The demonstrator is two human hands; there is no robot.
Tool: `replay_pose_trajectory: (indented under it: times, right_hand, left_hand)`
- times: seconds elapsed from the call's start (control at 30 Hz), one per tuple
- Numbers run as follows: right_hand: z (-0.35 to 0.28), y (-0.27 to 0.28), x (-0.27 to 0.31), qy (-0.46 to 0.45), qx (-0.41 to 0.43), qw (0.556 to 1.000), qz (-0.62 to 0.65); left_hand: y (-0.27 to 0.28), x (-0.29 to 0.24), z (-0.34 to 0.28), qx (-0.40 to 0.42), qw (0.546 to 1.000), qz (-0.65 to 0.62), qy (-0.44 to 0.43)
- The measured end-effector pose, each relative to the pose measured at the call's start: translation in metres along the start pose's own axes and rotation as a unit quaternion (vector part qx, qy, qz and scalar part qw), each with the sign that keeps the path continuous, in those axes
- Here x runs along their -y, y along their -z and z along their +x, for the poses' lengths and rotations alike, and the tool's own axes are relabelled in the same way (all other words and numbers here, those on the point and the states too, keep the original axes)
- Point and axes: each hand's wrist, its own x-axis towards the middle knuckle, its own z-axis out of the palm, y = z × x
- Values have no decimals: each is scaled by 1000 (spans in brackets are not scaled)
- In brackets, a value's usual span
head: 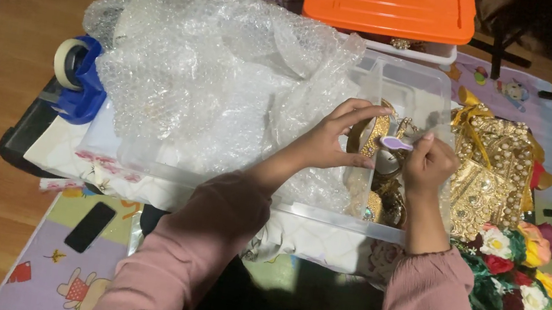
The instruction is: Cleaning a gold bangle with a small brush
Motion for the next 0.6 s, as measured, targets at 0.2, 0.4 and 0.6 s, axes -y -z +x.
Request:
replay_pose_trajectory:
  times: [0.2,0.4,0.6]
  right_hand:
    - [-4,0,-7,46,21,998,-46]
    - [10,8,15,64,43,996,-47]
    - [11,5,14,-16,13,999,-45]
  left_hand:
    - [1,1,-2,-30,996,63,-46]
    - [4,-5,-2,-39,996,67,-48]
    - [0,-6,-2,-50,995,64,-58]
